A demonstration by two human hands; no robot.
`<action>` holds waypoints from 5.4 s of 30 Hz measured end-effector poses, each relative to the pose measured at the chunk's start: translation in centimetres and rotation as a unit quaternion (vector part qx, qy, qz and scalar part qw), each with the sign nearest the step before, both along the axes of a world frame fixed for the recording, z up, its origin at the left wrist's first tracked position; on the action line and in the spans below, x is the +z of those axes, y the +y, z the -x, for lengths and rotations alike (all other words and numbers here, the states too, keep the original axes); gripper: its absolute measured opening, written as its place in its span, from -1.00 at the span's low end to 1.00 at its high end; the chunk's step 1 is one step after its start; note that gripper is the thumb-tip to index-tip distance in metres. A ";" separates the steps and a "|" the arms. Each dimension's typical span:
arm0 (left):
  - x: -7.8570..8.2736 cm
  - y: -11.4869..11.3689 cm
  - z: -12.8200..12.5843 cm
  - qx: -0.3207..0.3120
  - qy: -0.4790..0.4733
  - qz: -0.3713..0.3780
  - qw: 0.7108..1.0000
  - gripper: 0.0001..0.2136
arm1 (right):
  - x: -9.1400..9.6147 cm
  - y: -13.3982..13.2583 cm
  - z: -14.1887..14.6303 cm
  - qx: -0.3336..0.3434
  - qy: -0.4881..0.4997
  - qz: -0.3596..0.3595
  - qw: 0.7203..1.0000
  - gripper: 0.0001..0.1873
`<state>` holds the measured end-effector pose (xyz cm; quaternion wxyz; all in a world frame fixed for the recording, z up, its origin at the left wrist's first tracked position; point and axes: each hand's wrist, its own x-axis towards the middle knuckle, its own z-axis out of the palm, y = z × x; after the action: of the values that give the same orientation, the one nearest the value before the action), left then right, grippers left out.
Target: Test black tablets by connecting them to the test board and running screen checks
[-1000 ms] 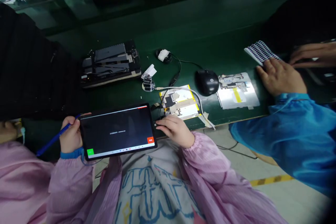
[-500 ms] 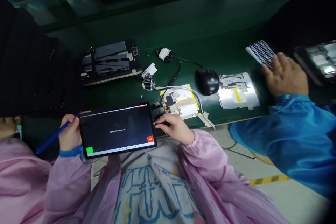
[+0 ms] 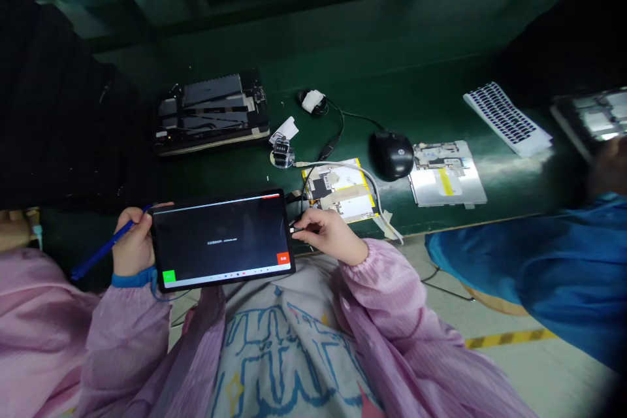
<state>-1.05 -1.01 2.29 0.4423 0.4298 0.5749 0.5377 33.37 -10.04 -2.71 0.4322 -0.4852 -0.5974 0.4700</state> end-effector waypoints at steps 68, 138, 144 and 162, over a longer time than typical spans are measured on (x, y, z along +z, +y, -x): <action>-1.0 -1.1 0.6 -0.038 -0.105 -0.014 0.994 -0.67 | 5.2 -0.4 -1.7 -0.085 -0.291 -0.175 0.937 -0.91; -0.6 -1.2 0.3 -0.066 -0.198 0.017 0.978 -0.80 | -1.8 -3.5 1.6 -0.203 -0.326 -0.261 0.886 -0.40; 0.0 -1.0 0.0 -0.060 -0.168 0.048 0.983 -0.80 | -2.1 -3.6 1.3 -0.202 -0.350 -0.265 0.876 -0.44; -0.3 -1.1 0.8 -0.083 -0.208 0.032 0.974 -0.77 | -0.7 -2.7 2.2 -0.190 -0.325 -0.206 0.903 -0.35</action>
<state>-1.86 -2.06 2.00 0.6087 0.3406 0.4495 0.5581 31.16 -12.76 -3.45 0.3856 -0.6157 -0.6844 0.0618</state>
